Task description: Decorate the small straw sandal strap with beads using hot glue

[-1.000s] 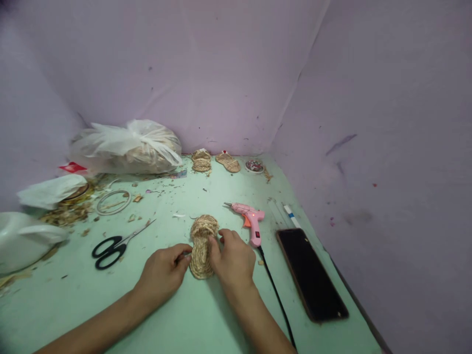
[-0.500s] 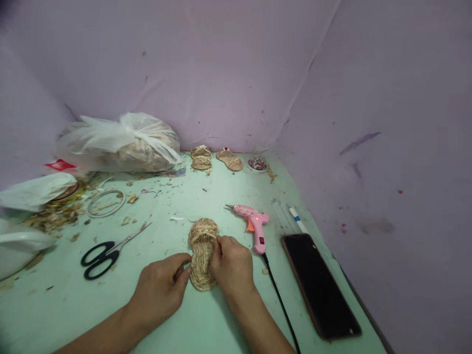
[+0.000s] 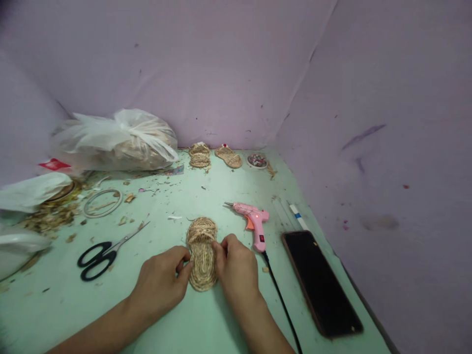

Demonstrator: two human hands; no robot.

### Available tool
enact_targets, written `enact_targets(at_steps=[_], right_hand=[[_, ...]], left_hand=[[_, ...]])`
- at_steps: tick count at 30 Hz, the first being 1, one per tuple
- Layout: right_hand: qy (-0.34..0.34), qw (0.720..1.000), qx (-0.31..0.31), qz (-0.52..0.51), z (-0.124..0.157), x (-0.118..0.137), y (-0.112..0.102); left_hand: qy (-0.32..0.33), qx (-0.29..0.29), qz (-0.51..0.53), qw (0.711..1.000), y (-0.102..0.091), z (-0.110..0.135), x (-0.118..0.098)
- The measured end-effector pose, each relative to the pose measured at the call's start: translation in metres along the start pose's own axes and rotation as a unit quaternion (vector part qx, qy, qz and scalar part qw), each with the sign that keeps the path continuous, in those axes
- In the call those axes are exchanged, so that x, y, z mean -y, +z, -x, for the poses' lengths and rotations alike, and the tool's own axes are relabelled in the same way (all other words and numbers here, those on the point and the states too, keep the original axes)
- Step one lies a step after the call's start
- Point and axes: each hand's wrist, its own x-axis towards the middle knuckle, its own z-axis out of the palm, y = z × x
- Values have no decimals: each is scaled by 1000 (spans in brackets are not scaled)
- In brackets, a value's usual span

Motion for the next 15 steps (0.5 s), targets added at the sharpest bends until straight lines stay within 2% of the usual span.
enact_targets(at_steps=[4, 7, 12, 15], right_hand=[[-25, 997, 67, -35, -2, -1, -10], [-29, 994, 90, -61, -4, -4, -13], [24, 995, 51, -78, -2, -7, -10], [24, 996, 39, -74, 3, -4, -9]], left_hand=[[-15, 7, -13, 1000, 0, 0, -2], [-19, 6, -15, 1000, 0, -1, -3], [-21, 8, -18, 1000, -2, 0, -2], [-9, 4, -15, 1000, 0, 1, 0]])
